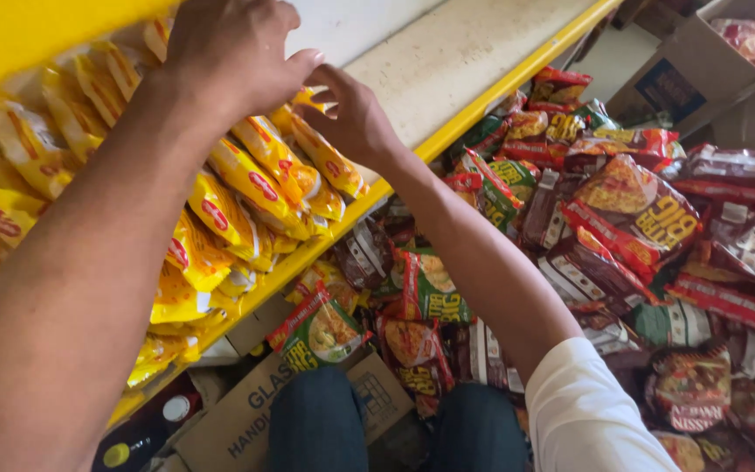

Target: Stocking and organizing instant noodle packets from a pile on the floor onto store shelves.

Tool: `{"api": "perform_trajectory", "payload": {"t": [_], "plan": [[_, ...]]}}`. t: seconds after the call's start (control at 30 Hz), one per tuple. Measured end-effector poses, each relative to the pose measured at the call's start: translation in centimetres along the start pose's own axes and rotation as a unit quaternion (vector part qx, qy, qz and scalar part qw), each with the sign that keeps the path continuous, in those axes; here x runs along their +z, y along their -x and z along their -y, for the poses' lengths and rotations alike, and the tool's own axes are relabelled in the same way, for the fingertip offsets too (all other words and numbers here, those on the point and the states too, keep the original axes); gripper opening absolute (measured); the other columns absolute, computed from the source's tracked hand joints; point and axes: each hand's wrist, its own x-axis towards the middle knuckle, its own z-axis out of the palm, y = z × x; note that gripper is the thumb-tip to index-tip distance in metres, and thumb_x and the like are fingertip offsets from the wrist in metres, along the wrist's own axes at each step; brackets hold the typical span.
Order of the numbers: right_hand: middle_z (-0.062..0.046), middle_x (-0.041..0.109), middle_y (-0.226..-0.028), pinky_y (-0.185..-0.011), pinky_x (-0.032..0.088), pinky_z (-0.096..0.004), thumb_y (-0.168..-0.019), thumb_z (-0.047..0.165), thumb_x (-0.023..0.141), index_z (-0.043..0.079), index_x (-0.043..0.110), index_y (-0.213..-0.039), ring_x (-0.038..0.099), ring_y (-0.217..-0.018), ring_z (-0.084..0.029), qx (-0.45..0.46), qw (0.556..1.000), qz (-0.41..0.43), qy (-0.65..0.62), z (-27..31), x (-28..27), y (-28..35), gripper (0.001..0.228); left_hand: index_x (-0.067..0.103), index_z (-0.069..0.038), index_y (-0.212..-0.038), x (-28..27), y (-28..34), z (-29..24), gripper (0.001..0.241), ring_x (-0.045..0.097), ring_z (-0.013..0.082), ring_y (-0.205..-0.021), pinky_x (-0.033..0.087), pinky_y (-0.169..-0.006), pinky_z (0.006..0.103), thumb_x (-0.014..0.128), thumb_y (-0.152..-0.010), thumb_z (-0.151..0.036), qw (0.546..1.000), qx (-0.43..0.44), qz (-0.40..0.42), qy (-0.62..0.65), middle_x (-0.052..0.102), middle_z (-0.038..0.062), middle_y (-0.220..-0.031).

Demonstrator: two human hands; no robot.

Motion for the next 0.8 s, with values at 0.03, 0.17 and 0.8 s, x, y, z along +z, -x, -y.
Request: {"api": "perform_trajectory", "payload": {"t": [0.03,0.17,0.8], "plan": [[-0.009,0.071,-0.13,-0.091,0.063,-0.035,-0.097,0.017,0.077,0.007,0.057,-0.137,0.073,-0.111,-0.022,0.006,1.0,0.001,0.001,-0.3,-0.2,0.4,0.045,0.076,-0.003,-0.111,-0.7,0.4,-1.3,0.047,0.069,0.0407,-0.097,0.053,-0.086,0.054,0.072,-0.097,-0.048,1.0,0.0,0.003,0.005,0.073,0.022,-0.105],[-0.008,0.072,-0.128,-0.093,0.062,-0.034,-0.098,0.011,0.072,0.005,0.055,-0.14,0.072,-0.115,-0.019,0.013,0.994,-0.032,-0.105,-1.8,-0.2,2.6,0.046,0.075,-0.003,-0.11,-2.2,2.4,-5.4,0.047,0.07,0.0407,-0.084,0.055,-0.076,0.0538,0.072,-0.099,-0.048,0.999,0.048,-0.003,0.024,0.073,0.022,-0.094],[-0.007,0.066,-0.131,-0.108,0.053,-0.031,-0.11,0.014,0.058,0.002,0.06,-0.138,0.063,-0.119,-0.016,0.089,0.957,-0.143,-0.235,3.1,-1.0,16.1,0.031,0.07,-0.001,-0.11,1.3,16.5,-14.6,0.028,0.063,0.034,-0.12,0.05,-0.104,0.0447,0.074,-0.101,-0.027,0.948,0.201,-0.152,0.192,0.066,0.015,-0.122]]}}
